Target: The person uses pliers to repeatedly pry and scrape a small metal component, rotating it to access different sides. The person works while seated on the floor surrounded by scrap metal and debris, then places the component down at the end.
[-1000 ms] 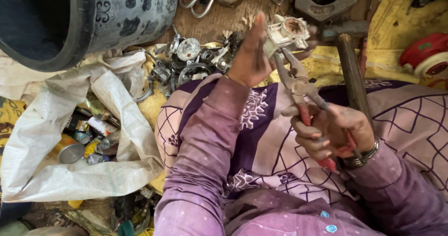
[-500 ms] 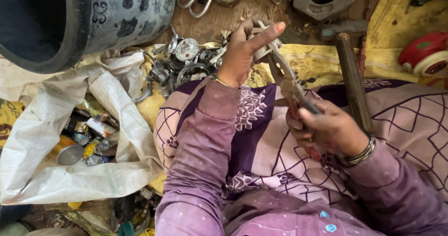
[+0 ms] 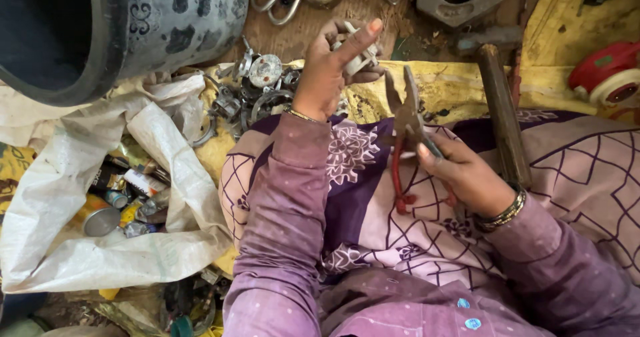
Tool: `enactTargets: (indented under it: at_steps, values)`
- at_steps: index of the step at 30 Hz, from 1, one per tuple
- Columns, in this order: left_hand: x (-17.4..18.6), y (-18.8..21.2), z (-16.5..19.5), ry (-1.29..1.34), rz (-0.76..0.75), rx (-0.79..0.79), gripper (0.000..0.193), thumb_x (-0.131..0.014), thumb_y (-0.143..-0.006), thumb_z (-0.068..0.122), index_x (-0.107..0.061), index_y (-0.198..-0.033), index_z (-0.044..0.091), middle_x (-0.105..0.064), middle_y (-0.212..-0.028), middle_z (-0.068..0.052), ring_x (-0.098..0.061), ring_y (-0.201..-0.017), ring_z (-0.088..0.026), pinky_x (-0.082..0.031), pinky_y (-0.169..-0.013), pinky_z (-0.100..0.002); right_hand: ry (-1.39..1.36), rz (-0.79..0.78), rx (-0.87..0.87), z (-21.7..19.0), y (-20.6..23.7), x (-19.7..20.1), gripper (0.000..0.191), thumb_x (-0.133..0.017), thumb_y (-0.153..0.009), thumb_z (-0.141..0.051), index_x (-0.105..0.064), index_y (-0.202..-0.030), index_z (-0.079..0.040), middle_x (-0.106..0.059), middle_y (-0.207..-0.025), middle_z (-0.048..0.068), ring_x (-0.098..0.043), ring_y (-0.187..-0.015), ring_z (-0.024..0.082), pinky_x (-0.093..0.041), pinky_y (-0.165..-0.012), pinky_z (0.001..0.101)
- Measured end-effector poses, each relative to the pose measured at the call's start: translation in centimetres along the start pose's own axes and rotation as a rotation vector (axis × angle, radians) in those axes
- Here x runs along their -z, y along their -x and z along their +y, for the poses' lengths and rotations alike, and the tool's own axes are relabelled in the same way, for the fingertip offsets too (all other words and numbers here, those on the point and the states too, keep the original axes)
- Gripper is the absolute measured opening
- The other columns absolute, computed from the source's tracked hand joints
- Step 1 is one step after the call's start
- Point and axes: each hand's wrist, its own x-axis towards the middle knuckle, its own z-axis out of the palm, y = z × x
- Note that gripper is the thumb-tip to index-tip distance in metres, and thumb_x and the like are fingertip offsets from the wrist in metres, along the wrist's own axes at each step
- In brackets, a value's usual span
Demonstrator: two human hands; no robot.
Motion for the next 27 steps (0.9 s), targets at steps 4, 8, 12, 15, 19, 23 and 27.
enactTargets:
  at_steps: [4, 8, 12, 15, 19, 23, 27]
  values:
    - [-0.1, 0.0, -0.1, 0.066, -0.059, 0.033, 0.071, -0.087, -0.077, 0.044, -0.054, -0.12, -0.002, -0.074, -0.095, -0.02, -0.077, -0.068, -0.022, -0.068, -0.063, -0.03, -0.139, -0.081, -0.088, 0.2, 0.1, 0.6, 0.048, -0.053, -0.1, -0.034, -0.06, -0.138, -0.006, -0.044, -0.059, -0.008, -0.035, -0.043, 0.002, -0.027, -0.039, 0.0208]
    - [-0.5, 0.2, -0.2, 0.051, -0.145, 0.022, 0.07, -0.087, -0.08, 0.046, -0.056, -0.122, -0.001, -0.074, -0.098, -0.02, -0.076, -0.077, -0.021, -0.067, -0.071, -0.033, -0.22, -0.123, -0.101, 0.1, 0.3, 0.7, 0.046, -0.052, -0.098, -0.032, -0.059, -0.136, -0.007, -0.042, -0.052, -0.006, -0.033, -0.033, 0.005, -0.026, -0.032, 0.0239]
    - [-0.9, 0.5, 0.0, 0.016, -0.22, 0.034, 0.069, -0.086, -0.082, 0.048, -0.058, -0.123, 0.0, -0.074, -0.1, -0.019, -0.076, -0.087, -0.022, -0.066, -0.078, -0.035, -0.254, -0.132, -0.071, 0.1, 0.5, 0.7, 0.043, -0.053, -0.103, -0.03, -0.06, -0.131, 0.001, -0.043, -0.058, -0.008, -0.033, -0.038, 0.003, -0.026, -0.035, 0.023]
    - [-1.1, 0.8, 0.2, -0.035, -0.239, 0.065, 0.07, -0.085, -0.079, 0.051, -0.058, -0.121, 0.001, -0.073, -0.098, -0.017, -0.076, -0.084, -0.022, -0.068, -0.073, -0.037, -0.27, -0.13, -0.064, 0.2, 0.5, 0.7, 0.045, -0.054, -0.099, -0.031, -0.061, -0.135, -0.005, -0.042, -0.056, -0.009, -0.032, -0.037, 0.002, -0.025, -0.035, 0.0227]
    - [-1.3, 0.9, 0.4, -0.025, -0.247, 0.061, 0.073, -0.085, -0.079, 0.052, -0.058, -0.123, 0.0, -0.072, -0.099, -0.018, -0.076, -0.085, -0.023, -0.069, -0.074, -0.039, -0.277, -0.145, -0.042, 0.4, 0.4, 0.8, 0.045, -0.055, -0.1, -0.033, -0.064, -0.131, -0.002, -0.042, -0.055, -0.009, -0.032, -0.037, 0.003, -0.024, -0.035, 0.0226]
    - [-1.3, 0.9, 0.6, -0.029, -0.249, 0.055, 0.073, -0.084, -0.079, 0.053, -0.057, -0.123, 0.001, -0.073, -0.098, -0.018, -0.077, -0.081, -0.023, -0.07, -0.072, -0.038, -0.218, -0.162, -0.051, 0.4, 0.4, 1.0, 0.045, -0.054, -0.102, -0.035, -0.064, -0.125, 0.003, -0.044, -0.056, -0.007, -0.034, -0.037, 0.004, -0.027, -0.036, 0.0238]
    - [-1.2, 1.1, 0.8, -0.032, -0.234, 0.082, 0.072, -0.084, -0.079, 0.053, -0.058, -0.122, 0.002, -0.074, -0.098, -0.019, -0.077, -0.077, -0.023, -0.069, -0.069, -0.037, -0.212, -0.127, -0.086, 0.3, 0.5, 0.7, 0.047, -0.052, -0.1, -0.037, -0.063, -0.13, -0.003, -0.042, -0.056, -0.009, -0.034, -0.036, 0.004, -0.028, -0.035, 0.0236]
